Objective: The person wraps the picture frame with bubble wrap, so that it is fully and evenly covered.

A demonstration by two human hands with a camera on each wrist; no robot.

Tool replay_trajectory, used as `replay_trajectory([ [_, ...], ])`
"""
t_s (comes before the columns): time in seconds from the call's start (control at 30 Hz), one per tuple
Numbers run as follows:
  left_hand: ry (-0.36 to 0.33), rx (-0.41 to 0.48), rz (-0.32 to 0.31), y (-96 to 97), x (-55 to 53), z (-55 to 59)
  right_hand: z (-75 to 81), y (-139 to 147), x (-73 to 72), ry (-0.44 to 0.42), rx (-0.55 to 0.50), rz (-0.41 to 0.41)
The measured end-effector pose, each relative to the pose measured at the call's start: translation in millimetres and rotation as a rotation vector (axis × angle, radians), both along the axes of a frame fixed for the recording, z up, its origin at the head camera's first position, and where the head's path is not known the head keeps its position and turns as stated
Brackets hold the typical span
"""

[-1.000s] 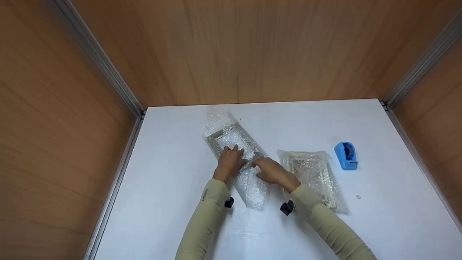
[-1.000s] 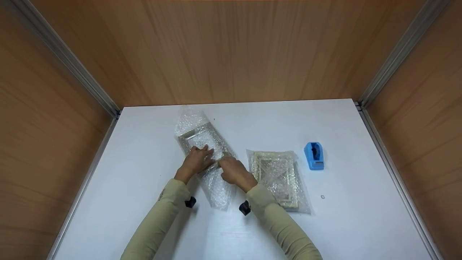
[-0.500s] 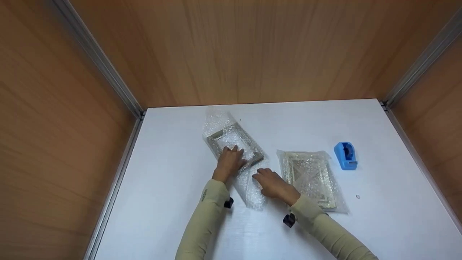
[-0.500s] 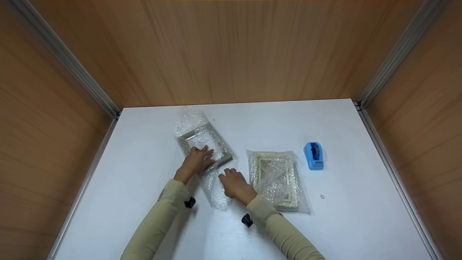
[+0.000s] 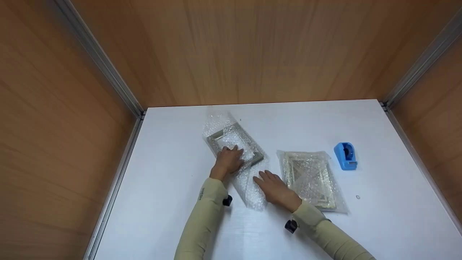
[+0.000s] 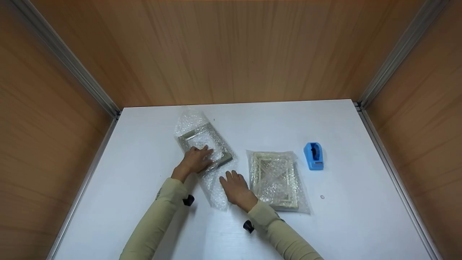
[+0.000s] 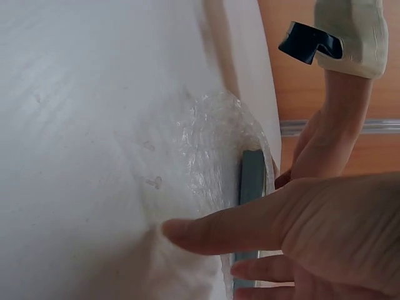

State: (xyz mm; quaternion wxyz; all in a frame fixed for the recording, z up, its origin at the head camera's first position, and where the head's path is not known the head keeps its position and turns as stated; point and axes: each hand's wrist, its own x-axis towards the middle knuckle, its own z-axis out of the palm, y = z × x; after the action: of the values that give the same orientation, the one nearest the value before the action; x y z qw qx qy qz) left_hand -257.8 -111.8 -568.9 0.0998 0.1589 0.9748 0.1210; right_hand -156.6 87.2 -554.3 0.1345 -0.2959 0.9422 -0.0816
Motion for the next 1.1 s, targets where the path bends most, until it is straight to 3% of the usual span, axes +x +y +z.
replay_trajectory([
  [0.1, -0.063, 0.050, 0.013, -3.4, -1.0, 0.9, -2.4, 2.2, -3.3, 0.041, -0.029, 0.041],
  [0.27, -0.112, 0.076, -0.012, -9.2, -3.5, 0.9, -2.4, 5.3, -10.4, 0.175, -0.120, 0.151],
  [0.4, -0.148, 0.121, -0.023, -14.1, -4.4, 0.6, 1.4, 6.0, -15.0, 0.141, -0.226, 0.167],
  [0.53, -0.221, 0.213, 0.018, -18.4, -3.5, -0.9, 7.3, 4.7, -19.4, 0.054, -0.291, 0.119],
  [0.63, -0.244, 0.258, 0.033, -20.3, -3.5, -2.3, 11.4, 2.9, -23.6, 0.043, -0.309, 0.097],
  [0.83, -0.218, 0.268, 0.026, -22.2, -4.5, -5.9, 17.2, -1.3, -35.4, 0.076, -0.353, 0.056],
  [1.0, -0.233, 0.285, 0.041, -22.8, -2.7, -4.3, 23.2, -6.3, -47.7, 0.078, -0.440, -0.036],
  [1.1, -0.220, 0.269, 0.019, -22.9, -1.4, -2.8, 25.8, -11.0, -54.5, 0.077, -0.484, -0.093],
])
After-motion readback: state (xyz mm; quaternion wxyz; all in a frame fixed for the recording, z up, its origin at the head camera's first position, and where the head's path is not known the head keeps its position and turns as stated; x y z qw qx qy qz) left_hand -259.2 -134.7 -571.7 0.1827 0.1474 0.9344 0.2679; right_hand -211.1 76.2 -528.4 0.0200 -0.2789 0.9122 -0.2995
